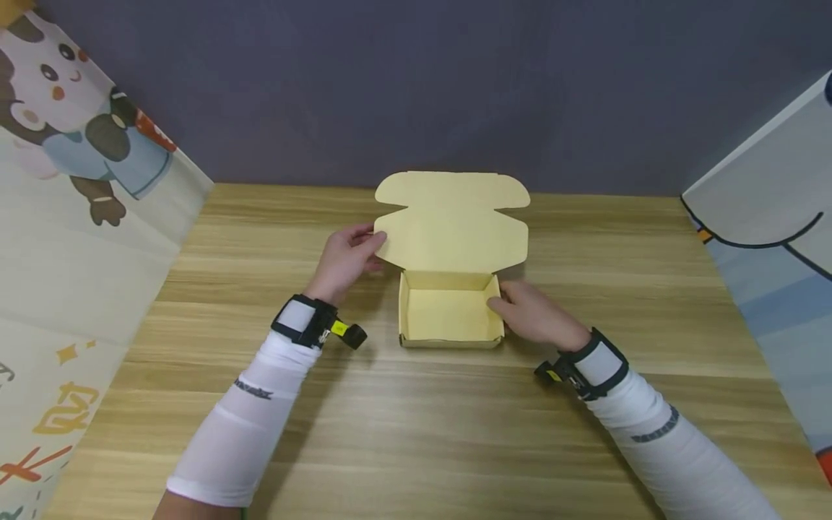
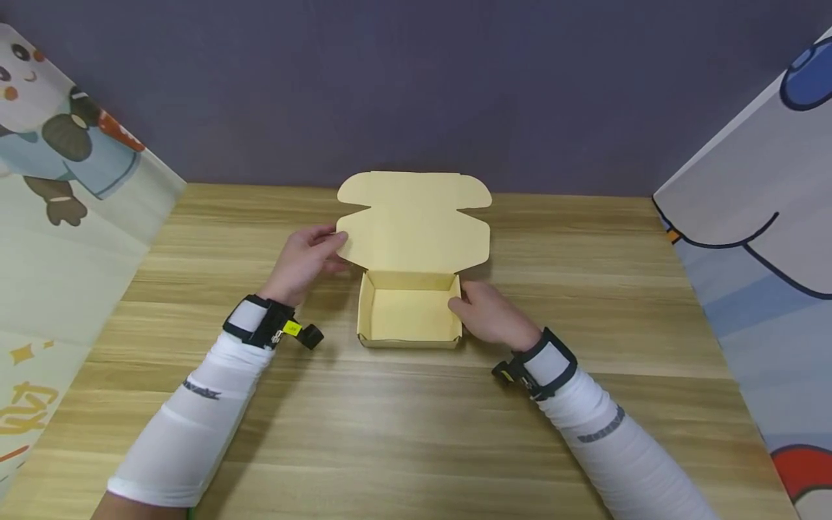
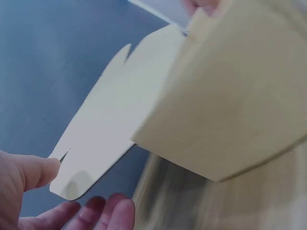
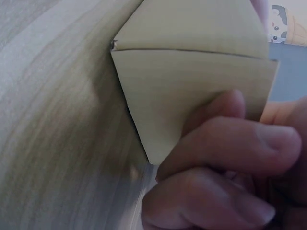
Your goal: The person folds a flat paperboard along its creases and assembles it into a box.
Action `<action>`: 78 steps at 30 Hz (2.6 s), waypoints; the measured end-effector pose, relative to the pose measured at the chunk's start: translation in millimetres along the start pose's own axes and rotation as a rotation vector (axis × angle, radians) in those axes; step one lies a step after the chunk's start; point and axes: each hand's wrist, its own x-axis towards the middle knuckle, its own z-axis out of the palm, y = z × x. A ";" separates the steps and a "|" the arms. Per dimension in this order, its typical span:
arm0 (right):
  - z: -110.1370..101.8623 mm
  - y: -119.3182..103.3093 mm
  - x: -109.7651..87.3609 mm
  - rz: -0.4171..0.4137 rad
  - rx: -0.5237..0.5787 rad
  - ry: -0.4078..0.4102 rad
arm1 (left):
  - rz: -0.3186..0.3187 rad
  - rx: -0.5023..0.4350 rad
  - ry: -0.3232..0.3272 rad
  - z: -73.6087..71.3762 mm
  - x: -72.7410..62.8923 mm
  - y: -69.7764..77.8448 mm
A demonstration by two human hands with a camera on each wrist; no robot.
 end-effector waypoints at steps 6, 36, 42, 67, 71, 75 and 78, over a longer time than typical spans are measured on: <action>2.1 5.3 1.3 0.015 0.016 0.000 | -0.020 -0.012 -0.003 2.1 8.7 1.8; -46.9 10.6 22.7 -0.088 0.301 0.513 | 0.080 -0.028 0.058 9.3 7.2 6.7; -45.2 1.9 17.6 -0.145 0.210 0.592 | 0.166 0.063 0.108 15.4 1.7 12.1; -24.0 -24.2 9.7 -0.306 0.095 0.735 | 0.503 0.294 0.250 42.3 -24.4 4.8; -17.0 -23.7 9.7 -0.331 0.120 0.747 | 0.519 0.242 0.249 46.2 -26.5 -1.3; -9.7 -22.2 10.1 -0.364 0.110 0.758 | 0.532 0.208 0.242 49.0 -27.1 -8.4; -5.2 -20.4 9.7 -0.372 0.099 0.765 | 0.542 0.189 0.233 50.6 -28.4 -12.2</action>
